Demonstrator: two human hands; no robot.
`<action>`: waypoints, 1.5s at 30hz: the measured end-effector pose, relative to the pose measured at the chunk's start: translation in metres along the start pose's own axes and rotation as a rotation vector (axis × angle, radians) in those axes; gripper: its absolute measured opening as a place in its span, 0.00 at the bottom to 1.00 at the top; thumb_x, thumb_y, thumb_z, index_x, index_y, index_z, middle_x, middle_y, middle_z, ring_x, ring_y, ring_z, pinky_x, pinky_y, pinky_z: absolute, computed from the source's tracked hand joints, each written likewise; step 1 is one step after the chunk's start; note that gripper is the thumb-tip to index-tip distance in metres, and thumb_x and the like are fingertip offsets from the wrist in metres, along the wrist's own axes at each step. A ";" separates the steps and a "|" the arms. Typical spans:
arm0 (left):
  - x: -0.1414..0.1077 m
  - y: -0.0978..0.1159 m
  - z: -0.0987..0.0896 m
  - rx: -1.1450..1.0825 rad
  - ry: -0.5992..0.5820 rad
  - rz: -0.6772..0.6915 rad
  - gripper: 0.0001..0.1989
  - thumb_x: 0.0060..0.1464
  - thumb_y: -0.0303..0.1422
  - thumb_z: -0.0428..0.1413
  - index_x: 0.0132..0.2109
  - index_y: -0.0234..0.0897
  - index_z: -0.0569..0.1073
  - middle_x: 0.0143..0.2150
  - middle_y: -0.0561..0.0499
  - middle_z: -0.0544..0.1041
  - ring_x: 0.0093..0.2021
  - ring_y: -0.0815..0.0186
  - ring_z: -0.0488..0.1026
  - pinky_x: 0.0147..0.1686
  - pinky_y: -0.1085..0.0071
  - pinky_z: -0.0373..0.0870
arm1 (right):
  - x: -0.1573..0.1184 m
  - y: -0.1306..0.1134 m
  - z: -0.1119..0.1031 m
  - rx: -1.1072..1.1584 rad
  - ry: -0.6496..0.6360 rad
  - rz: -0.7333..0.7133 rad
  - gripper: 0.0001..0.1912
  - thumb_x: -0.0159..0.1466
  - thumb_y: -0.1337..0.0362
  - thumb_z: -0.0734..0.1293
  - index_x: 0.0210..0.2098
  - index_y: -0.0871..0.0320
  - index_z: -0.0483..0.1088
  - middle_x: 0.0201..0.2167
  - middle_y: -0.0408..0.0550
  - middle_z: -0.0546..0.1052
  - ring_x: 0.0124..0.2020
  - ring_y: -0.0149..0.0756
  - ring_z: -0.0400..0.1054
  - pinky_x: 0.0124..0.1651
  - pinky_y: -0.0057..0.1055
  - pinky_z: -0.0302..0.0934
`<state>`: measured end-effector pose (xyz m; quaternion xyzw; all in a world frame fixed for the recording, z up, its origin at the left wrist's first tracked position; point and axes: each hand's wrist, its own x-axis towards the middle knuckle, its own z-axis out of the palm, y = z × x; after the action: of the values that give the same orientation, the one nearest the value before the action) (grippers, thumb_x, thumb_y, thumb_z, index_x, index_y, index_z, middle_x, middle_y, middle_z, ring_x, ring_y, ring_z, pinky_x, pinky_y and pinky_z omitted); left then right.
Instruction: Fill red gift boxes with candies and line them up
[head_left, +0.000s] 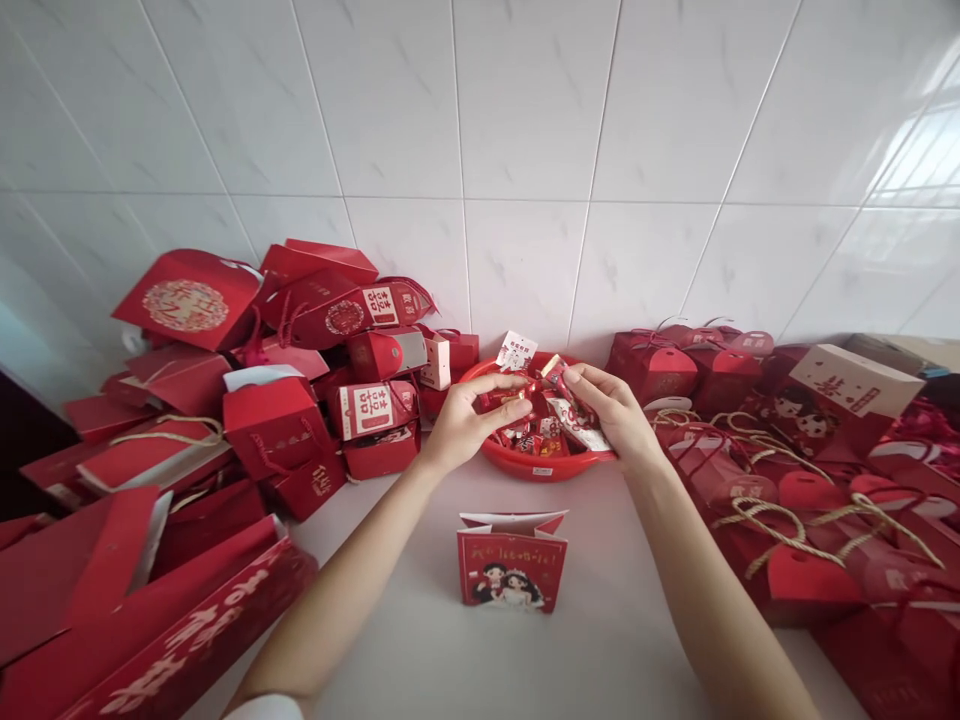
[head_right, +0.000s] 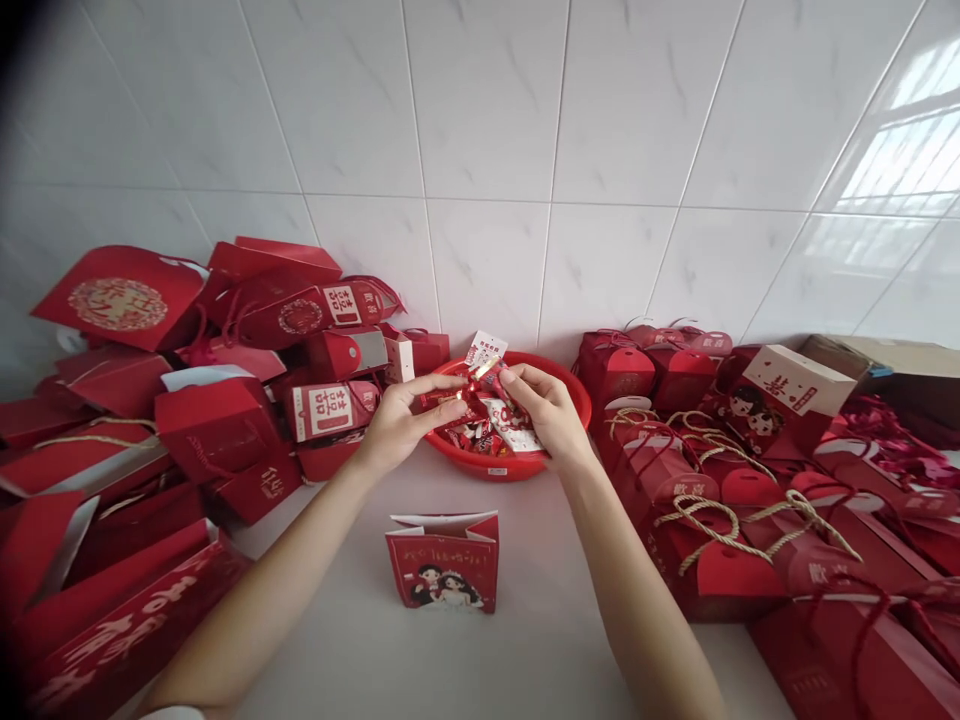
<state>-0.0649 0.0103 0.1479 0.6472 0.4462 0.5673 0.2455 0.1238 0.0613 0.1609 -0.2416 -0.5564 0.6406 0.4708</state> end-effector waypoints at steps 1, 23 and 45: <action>-0.001 0.002 0.001 0.015 0.003 0.021 0.23 0.50 0.49 0.66 0.45 0.36 0.78 0.46 0.46 0.81 0.50 0.56 0.77 0.54 0.61 0.72 | -0.002 0.000 0.004 -0.018 -0.008 -0.020 0.23 0.47 0.45 0.78 0.29 0.56 0.72 0.24 0.41 0.74 0.23 0.30 0.64 0.26 0.27 0.61; -0.022 0.043 -0.032 0.532 -0.682 -0.031 0.06 0.58 0.27 0.54 0.34 0.38 0.74 0.31 0.56 0.77 0.32 0.67 0.73 0.34 0.73 0.64 | -0.034 -0.046 -0.024 -0.609 -0.085 -0.392 0.16 0.63 0.50 0.71 0.36 0.58 0.78 0.27 0.45 0.76 0.27 0.33 0.67 0.28 0.27 0.60; -0.012 0.012 -0.025 0.495 -0.632 -0.181 0.21 0.43 0.35 0.67 0.48 0.41 0.78 0.46 0.51 0.81 0.36 0.62 0.79 0.34 0.72 0.72 | -0.025 -0.025 -0.015 -1.107 -0.454 -0.562 0.13 0.71 0.61 0.61 0.34 0.56 0.75 0.29 0.46 0.77 0.30 0.33 0.65 0.35 0.29 0.57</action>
<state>-0.0846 -0.0103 0.1578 0.7872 0.5269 0.1926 0.2561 0.1553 0.0457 0.1748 -0.1526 -0.9309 0.1477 0.2973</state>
